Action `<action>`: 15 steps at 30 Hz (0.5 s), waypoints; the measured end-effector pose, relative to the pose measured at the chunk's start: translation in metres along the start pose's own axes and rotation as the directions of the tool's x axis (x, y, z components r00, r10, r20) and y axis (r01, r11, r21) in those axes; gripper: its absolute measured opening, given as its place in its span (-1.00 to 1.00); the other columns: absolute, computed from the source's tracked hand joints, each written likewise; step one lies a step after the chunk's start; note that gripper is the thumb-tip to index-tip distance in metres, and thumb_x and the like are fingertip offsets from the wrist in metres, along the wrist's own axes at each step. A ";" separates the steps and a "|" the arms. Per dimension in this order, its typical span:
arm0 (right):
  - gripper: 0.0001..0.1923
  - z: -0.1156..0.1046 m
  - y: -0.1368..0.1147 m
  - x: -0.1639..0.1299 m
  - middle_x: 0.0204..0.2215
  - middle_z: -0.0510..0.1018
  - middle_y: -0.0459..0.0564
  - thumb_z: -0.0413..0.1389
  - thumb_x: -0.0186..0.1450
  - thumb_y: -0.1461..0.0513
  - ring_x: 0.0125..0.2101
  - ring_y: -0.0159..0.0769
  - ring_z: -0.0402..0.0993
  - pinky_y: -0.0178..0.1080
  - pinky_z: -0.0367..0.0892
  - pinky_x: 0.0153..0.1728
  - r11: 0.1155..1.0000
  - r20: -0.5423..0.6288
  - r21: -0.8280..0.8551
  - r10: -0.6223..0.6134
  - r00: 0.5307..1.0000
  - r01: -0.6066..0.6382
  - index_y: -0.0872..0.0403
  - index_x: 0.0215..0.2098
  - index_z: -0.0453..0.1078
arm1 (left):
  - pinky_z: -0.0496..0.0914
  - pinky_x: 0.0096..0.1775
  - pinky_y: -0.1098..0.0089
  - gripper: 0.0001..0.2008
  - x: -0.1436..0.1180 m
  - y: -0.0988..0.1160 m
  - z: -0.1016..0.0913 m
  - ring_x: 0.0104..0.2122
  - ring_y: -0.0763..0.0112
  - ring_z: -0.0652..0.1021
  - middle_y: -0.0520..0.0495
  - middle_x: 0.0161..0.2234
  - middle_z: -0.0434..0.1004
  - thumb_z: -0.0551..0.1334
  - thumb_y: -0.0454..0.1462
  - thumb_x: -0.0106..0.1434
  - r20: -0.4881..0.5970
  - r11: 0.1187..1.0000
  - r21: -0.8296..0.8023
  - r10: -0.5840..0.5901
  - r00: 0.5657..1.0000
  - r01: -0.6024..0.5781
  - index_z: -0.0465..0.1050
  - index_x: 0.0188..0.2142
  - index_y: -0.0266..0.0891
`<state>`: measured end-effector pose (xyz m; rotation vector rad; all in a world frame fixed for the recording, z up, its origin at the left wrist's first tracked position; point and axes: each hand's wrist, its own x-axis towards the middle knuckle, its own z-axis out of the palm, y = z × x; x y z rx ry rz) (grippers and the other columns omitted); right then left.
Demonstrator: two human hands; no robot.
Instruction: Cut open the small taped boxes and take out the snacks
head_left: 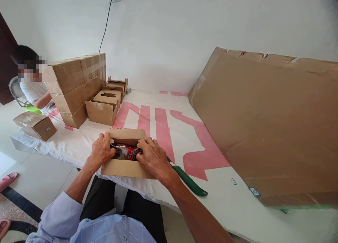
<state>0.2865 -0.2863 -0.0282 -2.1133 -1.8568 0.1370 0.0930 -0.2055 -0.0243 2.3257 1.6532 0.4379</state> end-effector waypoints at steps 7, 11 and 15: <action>-0.59 -0.007 0.061 -0.007 0.02 0.63 0.09 0.00 0.27 0.30 -0.06 -0.15 0.60 -0.16 0.50 -0.16 0.767 -0.084 0.642 0.085 0.993 -0.011 0.01 0.05 0.46 | 0.52 0.00 0.13 -0.23 0.006 -0.067 -0.023 0.04 0.10 0.60 -0.20 0.23 0.50 0.15 -0.23 0.23 0.214 0.709 -0.704 0.152 0.965 0.044 0.14 0.45 -0.12; -0.54 0.005 0.085 -0.015 0.07 0.59 0.17 0.00 0.30 0.28 -0.08 -0.12 0.61 -0.13 0.53 -0.18 0.818 -0.107 0.571 0.157 0.982 -0.069 0.05 0.14 0.42 | 0.39 0.24 -0.02 -0.25 -0.009 -0.091 -0.017 0.33 -0.04 0.38 -0.19 0.45 0.20 0.22 -0.29 0.21 0.007 0.829 -0.538 0.188 0.982 -0.155 0.25 0.41 -0.05; -0.62 0.015 0.080 -0.020 0.11 0.54 0.28 0.00 0.36 0.30 0.06 0.05 0.51 0.03 0.48 -0.01 0.984 -0.306 0.177 0.054 0.951 0.001 0.13 0.09 0.47 | 0.12 0.39 -0.18 -0.56 -0.023 -0.073 -0.014 0.48 -0.10 0.12 -0.14 0.44 0.23 0.13 -0.35 0.31 -0.039 0.925 -0.181 0.331 0.943 -0.333 0.52 0.14 -0.11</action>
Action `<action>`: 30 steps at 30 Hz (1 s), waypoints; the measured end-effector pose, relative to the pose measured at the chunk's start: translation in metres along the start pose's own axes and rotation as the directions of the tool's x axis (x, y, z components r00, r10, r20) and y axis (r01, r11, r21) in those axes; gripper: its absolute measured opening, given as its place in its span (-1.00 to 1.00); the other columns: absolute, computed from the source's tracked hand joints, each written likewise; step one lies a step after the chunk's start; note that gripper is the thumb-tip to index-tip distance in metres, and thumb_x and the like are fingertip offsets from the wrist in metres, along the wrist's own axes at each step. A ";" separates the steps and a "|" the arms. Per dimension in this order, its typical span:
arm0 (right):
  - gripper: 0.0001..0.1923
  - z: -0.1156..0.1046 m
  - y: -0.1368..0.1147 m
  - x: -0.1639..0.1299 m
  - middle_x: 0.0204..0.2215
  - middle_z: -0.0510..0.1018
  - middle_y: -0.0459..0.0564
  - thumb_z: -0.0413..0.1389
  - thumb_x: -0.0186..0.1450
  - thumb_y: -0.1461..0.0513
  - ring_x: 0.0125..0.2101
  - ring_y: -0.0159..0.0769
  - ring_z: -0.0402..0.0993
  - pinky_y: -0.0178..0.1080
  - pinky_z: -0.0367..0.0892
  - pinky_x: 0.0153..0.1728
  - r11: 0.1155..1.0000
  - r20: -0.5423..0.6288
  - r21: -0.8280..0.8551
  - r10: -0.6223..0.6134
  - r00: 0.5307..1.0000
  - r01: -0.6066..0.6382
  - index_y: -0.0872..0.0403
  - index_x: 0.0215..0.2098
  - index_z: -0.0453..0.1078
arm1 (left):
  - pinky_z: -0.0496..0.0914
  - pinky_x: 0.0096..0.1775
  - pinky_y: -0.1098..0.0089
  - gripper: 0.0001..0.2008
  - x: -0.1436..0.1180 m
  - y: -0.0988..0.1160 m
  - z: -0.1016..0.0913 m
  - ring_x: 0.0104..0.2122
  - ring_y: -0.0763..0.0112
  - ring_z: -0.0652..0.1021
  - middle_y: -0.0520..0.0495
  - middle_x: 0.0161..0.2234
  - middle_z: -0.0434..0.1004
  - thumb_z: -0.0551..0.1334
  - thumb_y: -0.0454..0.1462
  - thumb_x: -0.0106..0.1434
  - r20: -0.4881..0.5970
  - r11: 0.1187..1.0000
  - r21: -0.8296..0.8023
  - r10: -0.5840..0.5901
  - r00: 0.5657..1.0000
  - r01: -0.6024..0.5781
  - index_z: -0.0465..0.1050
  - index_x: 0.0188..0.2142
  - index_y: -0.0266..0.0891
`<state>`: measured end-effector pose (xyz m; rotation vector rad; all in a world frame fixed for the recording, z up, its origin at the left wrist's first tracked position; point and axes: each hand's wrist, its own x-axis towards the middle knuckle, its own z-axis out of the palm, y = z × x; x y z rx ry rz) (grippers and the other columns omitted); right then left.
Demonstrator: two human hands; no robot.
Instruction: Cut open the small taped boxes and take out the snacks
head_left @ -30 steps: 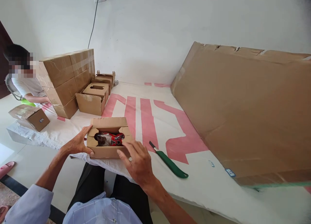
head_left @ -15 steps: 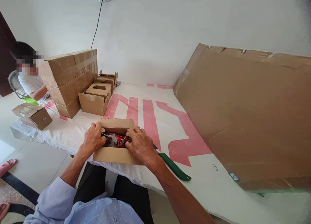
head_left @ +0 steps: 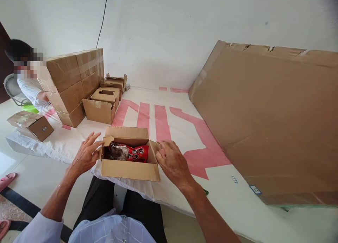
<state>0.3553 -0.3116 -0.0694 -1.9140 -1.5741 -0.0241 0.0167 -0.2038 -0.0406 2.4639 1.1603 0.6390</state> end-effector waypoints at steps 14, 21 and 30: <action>-0.80 0.026 -0.076 0.055 -0.31 0.68 0.17 0.17 0.29 0.45 -0.28 -0.05 0.57 -0.10 0.25 -0.21 0.682 0.618 -0.347 -0.349 0.704 0.643 0.11 -0.31 0.60 | 0.48 -0.06 0.18 -0.86 0.041 0.047 0.015 -0.13 0.11 0.63 -0.16 0.00 0.51 0.26 -0.35 0.29 0.004 0.962 0.201 -0.190 0.982 0.186 0.47 -0.15 -0.15; -0.72 0.024 -0.063 0.054 -0.27 0.67 0.18 0.05 0.38 0.45 -0.21 -0.05 0.55 -0.06 0.24 -0.12 0.660 0.625 -0.336 -0.378 0.683 0.672 0.13 -0.30 0.59 | 0.40 0.22 0.03 -0.48 0.029 0.009 0.023 0.18 0.05 0.53 -0.33 0.23 0.49 0.12 -0.40 0.30 -0.301 0.997 -0.022 -0.075 0.951 0.072 0.35 0.26 -0.28; -0.83 -0.043 -0.051 0.065 -0.34 0.62 -0.06 0.06 0.36 0.24 -0.32 -0.25 0.48 -0.21 0.31 -0.24 0.925 0.392 0.329 -0.318 0.863 0.192 0.04 -0.30 0.51 | 0.30 0.30 -0.05 -0.32 0.007 0.007 0.021 0.28 -0.08 0.43 -0.31 0.27 0.45 0.33 0.06 0.35 0.015 0.989 -0.146 -0.032 0.999 0.034 0.36 0.34 -0.19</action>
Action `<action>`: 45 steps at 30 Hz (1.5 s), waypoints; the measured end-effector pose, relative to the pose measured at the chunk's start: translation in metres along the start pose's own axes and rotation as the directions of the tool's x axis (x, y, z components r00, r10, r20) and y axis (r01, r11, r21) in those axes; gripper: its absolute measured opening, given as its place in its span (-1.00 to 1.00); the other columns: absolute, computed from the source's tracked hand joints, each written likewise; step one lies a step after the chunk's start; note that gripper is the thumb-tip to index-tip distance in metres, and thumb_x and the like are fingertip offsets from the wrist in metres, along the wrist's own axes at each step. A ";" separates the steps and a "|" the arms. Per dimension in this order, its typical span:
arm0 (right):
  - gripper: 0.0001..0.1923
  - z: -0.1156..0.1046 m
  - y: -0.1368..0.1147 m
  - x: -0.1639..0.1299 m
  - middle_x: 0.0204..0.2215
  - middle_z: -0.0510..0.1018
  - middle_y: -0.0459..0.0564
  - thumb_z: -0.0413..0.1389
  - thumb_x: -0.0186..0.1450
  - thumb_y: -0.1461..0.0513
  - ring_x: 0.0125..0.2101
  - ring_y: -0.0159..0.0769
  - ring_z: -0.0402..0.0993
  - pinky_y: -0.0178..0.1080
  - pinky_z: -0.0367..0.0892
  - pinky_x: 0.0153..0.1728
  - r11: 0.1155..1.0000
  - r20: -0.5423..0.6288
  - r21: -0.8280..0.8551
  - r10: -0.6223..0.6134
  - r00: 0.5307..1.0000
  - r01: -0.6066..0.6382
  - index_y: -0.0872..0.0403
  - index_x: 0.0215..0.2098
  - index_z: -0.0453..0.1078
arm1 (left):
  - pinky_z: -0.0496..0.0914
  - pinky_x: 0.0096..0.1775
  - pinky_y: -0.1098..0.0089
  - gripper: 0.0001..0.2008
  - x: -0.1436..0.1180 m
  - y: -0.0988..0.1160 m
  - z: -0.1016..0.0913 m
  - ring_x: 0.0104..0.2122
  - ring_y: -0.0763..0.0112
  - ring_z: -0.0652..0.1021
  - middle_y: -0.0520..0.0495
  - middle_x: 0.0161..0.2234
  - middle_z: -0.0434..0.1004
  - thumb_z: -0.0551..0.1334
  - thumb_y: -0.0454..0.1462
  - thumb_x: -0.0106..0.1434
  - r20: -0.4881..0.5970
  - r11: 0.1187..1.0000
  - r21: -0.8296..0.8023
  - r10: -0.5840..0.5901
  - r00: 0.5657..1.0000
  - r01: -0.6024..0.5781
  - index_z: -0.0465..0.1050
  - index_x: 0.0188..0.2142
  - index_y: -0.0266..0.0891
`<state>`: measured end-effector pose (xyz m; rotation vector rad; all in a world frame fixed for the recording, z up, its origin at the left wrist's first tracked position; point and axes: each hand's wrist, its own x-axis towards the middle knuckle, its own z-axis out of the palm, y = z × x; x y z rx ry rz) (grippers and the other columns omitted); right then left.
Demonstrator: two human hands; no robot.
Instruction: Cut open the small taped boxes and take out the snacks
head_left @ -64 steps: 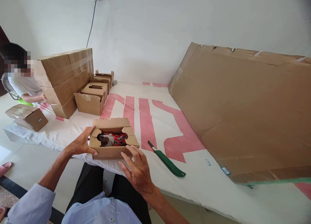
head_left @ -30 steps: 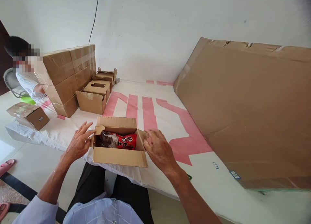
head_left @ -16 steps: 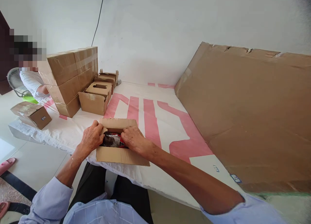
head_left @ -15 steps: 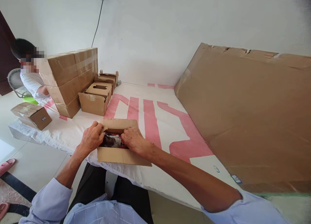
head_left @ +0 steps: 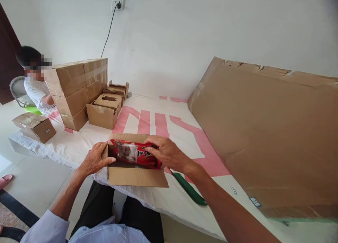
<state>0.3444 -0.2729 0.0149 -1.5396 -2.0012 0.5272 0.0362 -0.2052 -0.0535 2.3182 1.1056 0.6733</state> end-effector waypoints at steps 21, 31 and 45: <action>-0.28 -0.020 -0.010 0.056 0.08 0.61 0.19 0.33 0.17 -0.15 0.05 -0.03 0.55 -0.06 0.52 -0.02 0.876 -0.564 0.466 0.186 0.804 0.124 0.05 0.16 0.50 | 0.46 -0.43 0.44 -0.49 0.062 0.047 -0.015 -0.49 0.39 0.57 -0.05 -0.48 0.62 0.49 0.11 0.10 -0.083 0.676 -0.735 -0.162 0.983 0.049 0.64 -0.35 -0.34; -0.45 0.102 0.029 0.053 -0.25 0.73 0.04 0.45 -0.01 -0.11 -0.29 -0.10 0.67 -0.13 0.59 -0.29 0.406 -0.124 0.912 0.411 0.903 -0.060 0.05 -0.20 0.57 | 0.54 -0.17 0.32 -0.42 0.068 0.018 0.009 -0.27 0.19 0.70 -0.26 -0.28 0.73 0.59 0.07 0.01 0.073 0.362 -0.923 -0.160 0.984 0.127 0.67 -0.22 -0.39; -0.59 0.112 0.034 0.059 -0.43 0.70 -0.05 0.36 -0.04 -0.07 -0.41 -0.12 0.64 -0.18 0.49 -0.45 0.362 -0.148 0.931 0.509 0.848 -0.055 -0.01 -0.36 0.47 | 0.52 -0.12 0.29 -0.46 0.064 0.012 0.020 -0.20 0.08 0.71 -0.24 -0.35 0.73 0.66 -0.09 -0.08 0.083 0.241 -0.963 -0.151 0.985 0.118 0.70 -0.20 -0.43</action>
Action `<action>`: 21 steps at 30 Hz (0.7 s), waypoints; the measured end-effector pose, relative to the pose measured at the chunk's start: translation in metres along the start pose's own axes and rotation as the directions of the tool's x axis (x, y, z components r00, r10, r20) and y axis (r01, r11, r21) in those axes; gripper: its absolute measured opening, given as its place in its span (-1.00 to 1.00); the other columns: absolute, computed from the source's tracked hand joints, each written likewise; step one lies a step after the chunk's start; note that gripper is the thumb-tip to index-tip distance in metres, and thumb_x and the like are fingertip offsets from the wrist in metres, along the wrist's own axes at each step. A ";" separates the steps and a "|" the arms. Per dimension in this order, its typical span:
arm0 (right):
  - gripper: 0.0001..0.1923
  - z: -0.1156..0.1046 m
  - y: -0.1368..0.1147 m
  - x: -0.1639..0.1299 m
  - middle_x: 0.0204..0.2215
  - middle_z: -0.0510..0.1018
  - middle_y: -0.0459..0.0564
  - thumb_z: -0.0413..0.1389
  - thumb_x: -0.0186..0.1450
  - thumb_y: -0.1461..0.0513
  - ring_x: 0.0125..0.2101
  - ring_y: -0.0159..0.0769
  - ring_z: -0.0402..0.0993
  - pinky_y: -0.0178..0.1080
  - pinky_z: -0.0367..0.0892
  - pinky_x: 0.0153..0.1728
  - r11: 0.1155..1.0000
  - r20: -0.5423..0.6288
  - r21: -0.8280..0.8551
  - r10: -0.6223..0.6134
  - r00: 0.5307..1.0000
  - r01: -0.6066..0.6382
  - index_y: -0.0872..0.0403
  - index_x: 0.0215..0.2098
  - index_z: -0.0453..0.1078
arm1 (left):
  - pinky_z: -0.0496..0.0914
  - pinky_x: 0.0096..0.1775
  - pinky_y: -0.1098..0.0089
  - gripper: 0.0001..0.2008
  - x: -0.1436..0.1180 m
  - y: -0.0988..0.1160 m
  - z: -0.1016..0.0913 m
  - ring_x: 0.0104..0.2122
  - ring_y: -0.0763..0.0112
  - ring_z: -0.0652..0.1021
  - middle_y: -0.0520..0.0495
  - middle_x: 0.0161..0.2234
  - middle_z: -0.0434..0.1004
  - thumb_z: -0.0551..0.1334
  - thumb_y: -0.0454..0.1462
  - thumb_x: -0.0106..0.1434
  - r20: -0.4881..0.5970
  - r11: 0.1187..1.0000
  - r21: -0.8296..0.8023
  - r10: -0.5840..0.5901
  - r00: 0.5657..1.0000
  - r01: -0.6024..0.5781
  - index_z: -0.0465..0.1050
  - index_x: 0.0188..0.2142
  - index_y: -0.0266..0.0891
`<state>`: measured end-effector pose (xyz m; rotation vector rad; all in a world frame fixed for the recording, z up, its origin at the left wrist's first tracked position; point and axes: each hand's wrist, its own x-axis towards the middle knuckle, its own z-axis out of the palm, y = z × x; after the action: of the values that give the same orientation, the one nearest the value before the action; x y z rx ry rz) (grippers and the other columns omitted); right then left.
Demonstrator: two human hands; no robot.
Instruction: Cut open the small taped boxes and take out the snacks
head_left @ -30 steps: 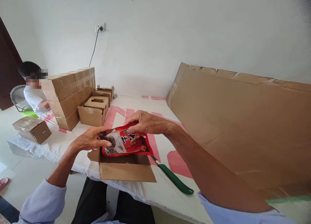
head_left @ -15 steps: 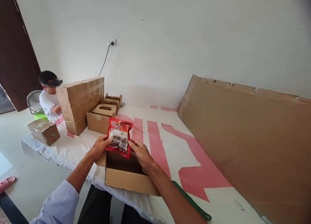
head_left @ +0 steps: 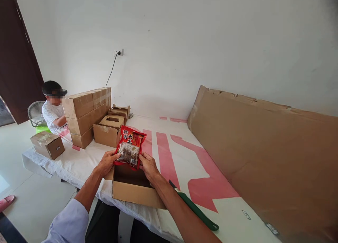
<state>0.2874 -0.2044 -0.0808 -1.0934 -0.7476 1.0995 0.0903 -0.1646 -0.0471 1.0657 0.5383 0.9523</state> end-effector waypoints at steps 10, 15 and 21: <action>-0.61 0.003 0.002 0.000 -0.41 0.72 -0.05 0.36 -0.02 -0.04 -0.47 -0.15 0.62 -0.20 0.48 -0.49 0.999 -0.008 0.033 -0.012 1.000 0.012 0.00 -0.32 0.52 | 0.52 -0.24 0.35 -0.72 0.007 -0.004 -0.008 -0.35 0.21 0.69 -0.21 -0.42 0.71 0.54 -0.17 0.13 -0.092 0.999 -0.033 -0.016 0.996 0.013 0.65 -0.36 -0.40; -0.59 0.001 0.003 0.001 -0.45 0.70 -0.05 0.36 -0.03 -0.06 -0.48 -0.13 0.61 -0.18 0.47 -0.49 0.999 -0.007 0.015 -0.032 0.999 0.032 0.00 -0.33 0.52 | 0.51 -0.29 0.40 -0.78 0.011 -0.005 -0.013 -0.44 0.32 0.64 -0.22 -0.43 0.69 0.52 -0.27 0.13 -0.109 0.998 -0.042 -0.049 0.993 0.045 0.64 -0.36 -0.44; -0.58 0.001 0.005 0.002 -0.47 0.68 -0.06 0.35 -0.03 -0.10 -0.43 -0.15 0.57 -0.18 0.47 -0.38 0.993 -0.041 -0.019 -0.120 0.992 0.119 0.01 -0.38 0.53 | 0.52 -0.34 0.43 -0.83 0.014 0.000 -0.016 -0.50 0.40 0.60 -0.14 -0.47 0.64 0.52 -0.37 0.06 -0.084 0.994 -0.028 -0.106 0.991 0.104 0.61 -0.37 -0.40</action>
<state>0.2857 -0.2014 -0.0853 -1.0690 -0.7802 0.9677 0.0846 -0.1451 -0.0531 0.9694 0.6465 0.9123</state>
